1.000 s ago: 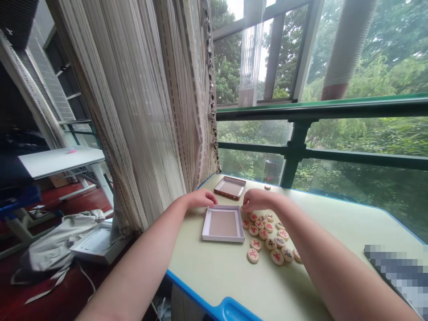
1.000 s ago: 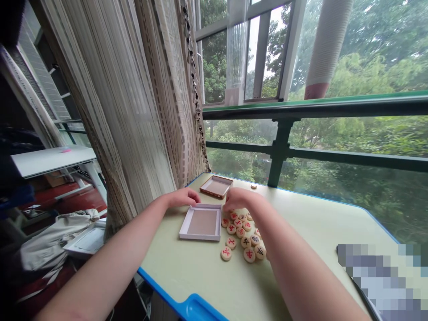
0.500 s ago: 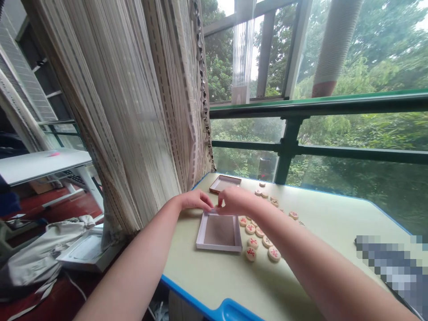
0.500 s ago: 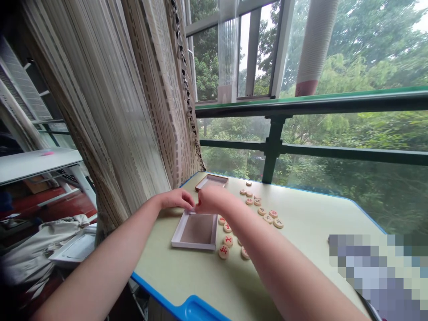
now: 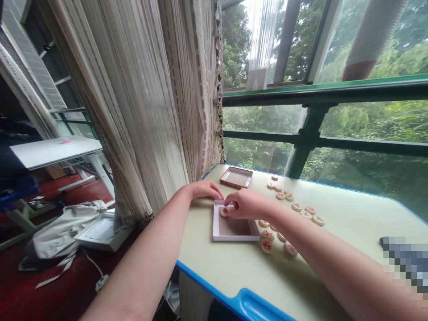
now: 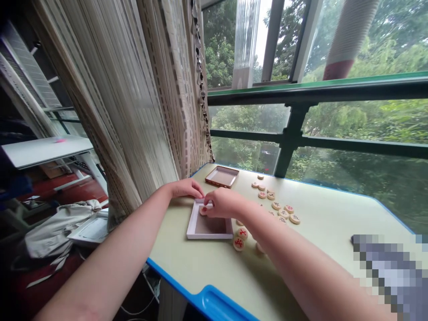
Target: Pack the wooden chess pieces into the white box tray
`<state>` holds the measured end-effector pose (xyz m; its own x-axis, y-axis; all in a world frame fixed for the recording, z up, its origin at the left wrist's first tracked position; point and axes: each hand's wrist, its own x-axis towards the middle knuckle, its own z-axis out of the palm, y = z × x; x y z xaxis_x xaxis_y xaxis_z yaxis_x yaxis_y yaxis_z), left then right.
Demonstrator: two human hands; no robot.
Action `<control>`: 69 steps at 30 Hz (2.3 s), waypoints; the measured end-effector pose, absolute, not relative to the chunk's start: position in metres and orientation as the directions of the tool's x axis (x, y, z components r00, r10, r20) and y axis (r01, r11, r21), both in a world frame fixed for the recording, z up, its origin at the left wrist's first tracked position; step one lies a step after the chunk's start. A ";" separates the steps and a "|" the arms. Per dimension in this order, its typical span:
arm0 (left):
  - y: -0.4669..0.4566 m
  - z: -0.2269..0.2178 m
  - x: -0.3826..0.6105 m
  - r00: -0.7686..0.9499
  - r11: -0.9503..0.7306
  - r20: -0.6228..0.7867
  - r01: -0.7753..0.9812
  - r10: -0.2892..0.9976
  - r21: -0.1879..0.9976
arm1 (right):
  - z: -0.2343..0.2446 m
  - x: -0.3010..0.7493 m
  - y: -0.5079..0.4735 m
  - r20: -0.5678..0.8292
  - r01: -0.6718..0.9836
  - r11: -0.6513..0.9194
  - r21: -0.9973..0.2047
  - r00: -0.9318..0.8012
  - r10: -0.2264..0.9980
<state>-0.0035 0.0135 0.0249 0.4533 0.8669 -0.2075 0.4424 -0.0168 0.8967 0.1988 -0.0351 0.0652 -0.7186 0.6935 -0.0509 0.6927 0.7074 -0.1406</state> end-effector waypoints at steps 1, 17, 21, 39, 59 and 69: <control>0.014 0.024 -0.004 0.462 -0.029 -0.206 0.451 0.863 0.892 | 0.064 0.197 -0.036 -0.048 0.685 0.715 -0.140 -0.726 0.686; 0.021 0.018 -0.007 0.533 -0.090 -0.187 0.450 0.825 0.889 | 0.039 0.196 -0.030 0.127 0.668 0.742 -0.055 -0.733 0.669; 0.021 0.017 -0.008 0.535 -0.098 -0.179 0.449 0.826 0.888 | 0.037 0.193 -0.033 0.124 0.707 0.706 -0.044 -0.697 0.706; 0.011 0.025 -0.003 0.523 -0.075 -0.193 0.448 0.831 0.891 | 0.035 0.194 -0.031 0.181 0.694 0.720 -0.014 -0.706 0.684; 0.009 0.024 -0.004 0.522 -0.050 -0.185 0.403 0.833 0.914 | 0.033 0.194 -0.029 0.207 0.687 0.721 -0.088 -0.696 0.688; 0.006 0.022 0.000 0.429 -0.053 -0.160 0.445 0.889 0.894 | 0.085 0.271 0.019 -0.001 0.963 0.265 -0.048 -0.265 0.964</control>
